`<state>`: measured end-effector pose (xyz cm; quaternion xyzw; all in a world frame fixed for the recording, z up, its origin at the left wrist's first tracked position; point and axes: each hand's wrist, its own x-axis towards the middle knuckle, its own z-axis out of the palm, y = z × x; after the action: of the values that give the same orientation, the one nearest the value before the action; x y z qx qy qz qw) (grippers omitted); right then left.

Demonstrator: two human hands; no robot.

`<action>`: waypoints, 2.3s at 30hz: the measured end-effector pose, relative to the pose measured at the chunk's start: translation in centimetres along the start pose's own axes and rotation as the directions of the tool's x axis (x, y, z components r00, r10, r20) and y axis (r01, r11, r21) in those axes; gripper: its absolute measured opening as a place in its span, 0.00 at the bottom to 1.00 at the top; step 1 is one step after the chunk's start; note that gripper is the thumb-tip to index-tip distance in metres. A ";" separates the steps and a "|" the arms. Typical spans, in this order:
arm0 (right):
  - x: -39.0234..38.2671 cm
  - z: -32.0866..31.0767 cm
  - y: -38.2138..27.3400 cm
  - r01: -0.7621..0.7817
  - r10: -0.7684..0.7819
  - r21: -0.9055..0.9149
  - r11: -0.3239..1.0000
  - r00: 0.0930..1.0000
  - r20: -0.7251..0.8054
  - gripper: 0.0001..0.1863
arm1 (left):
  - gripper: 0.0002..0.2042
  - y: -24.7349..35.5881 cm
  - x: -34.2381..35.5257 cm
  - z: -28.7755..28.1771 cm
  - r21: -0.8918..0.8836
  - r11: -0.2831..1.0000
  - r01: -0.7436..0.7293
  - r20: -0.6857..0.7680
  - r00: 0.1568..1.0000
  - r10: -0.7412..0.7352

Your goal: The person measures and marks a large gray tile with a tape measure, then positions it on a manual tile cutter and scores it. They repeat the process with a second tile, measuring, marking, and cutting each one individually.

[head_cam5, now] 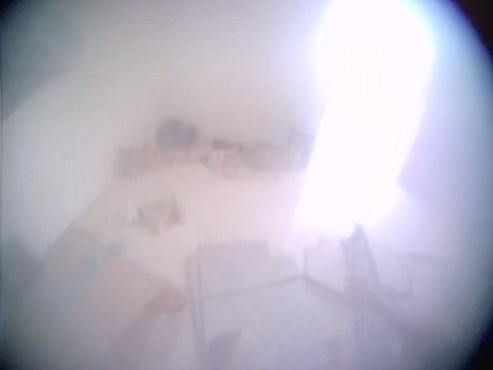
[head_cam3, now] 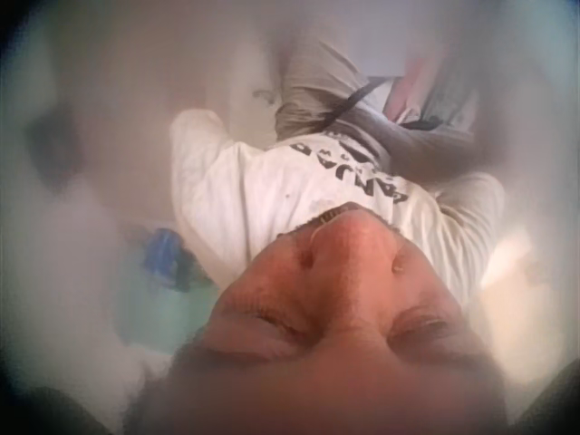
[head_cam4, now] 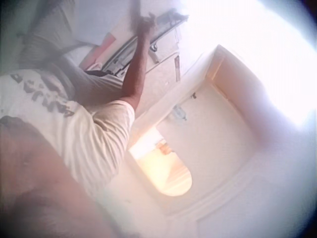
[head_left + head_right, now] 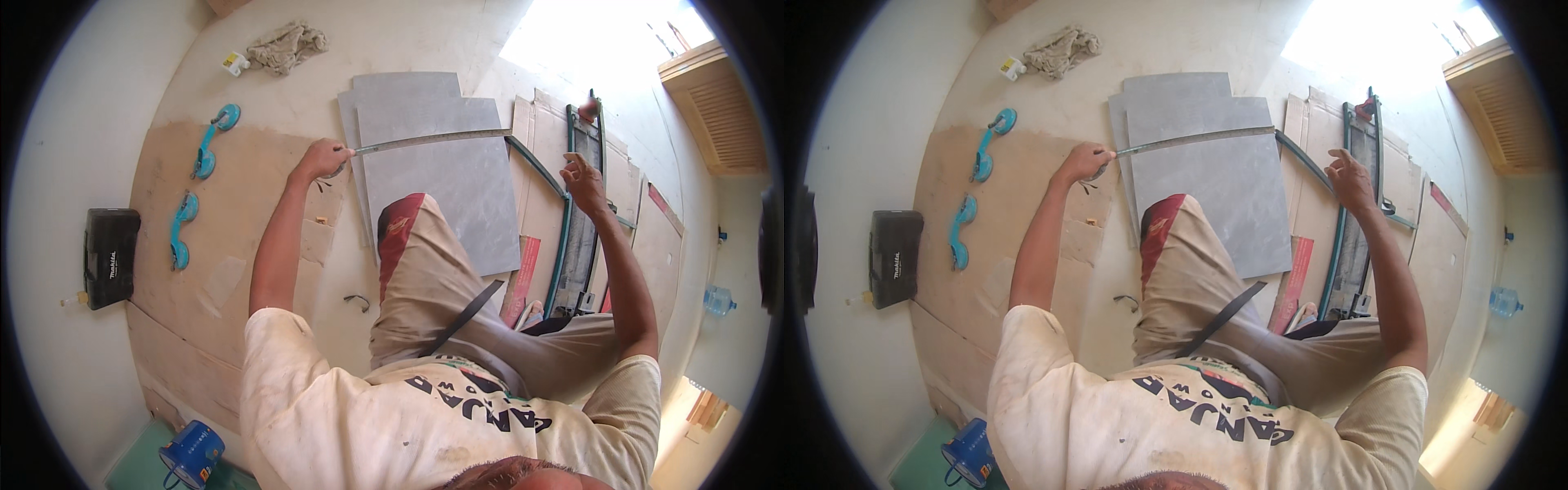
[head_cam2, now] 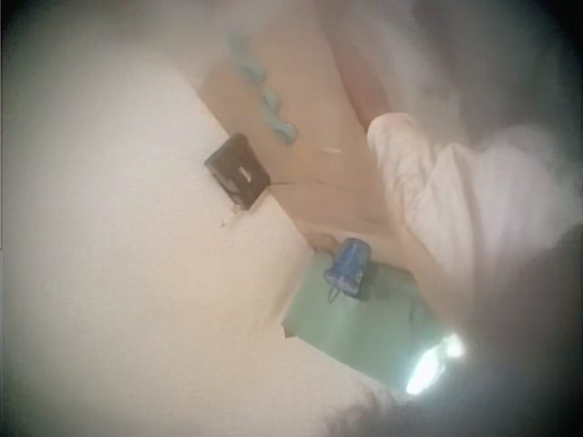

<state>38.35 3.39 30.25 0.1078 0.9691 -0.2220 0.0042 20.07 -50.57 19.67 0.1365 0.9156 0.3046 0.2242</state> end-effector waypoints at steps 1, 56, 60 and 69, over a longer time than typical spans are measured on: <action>-0.2 0.1 -0.7 0.009 -0.009 0.018 1.000 1.000 -0.014 0.19 | 0.21 0.4 0.8 -0.8 0.039 0.999 -0.035 0.007 0.999 0.035; 30.4 32.9 8.0 -0.265 0.278 0.498 0.826 0.959 0.050 0.15 | 0.27 -11.5 27.5 4.3 0.191 0.935 0.300 0.078 0.945 -0.319; 30.1 33.0 7.7 -0.253 0.267 0.442 0.861 0.963 0.032 0.15 | 0.27 -11.2 27.7 4.2 0.194 0.929 0.314 0.117 0.933 -0.340; 29.5 33.4 6.6 -0.225 0.282 0.446 0.867 0.957 -0.065 0.16 | 0.27 -11.4 27.6 4.2 0.195 0.939 0.282 0.112 0.945 -0.307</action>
<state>9.57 0.88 -4.31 0.2466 0.8708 -0.4220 -0.0530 -2.97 -46.64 0.61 0.0382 0.9310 0.1750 0.3182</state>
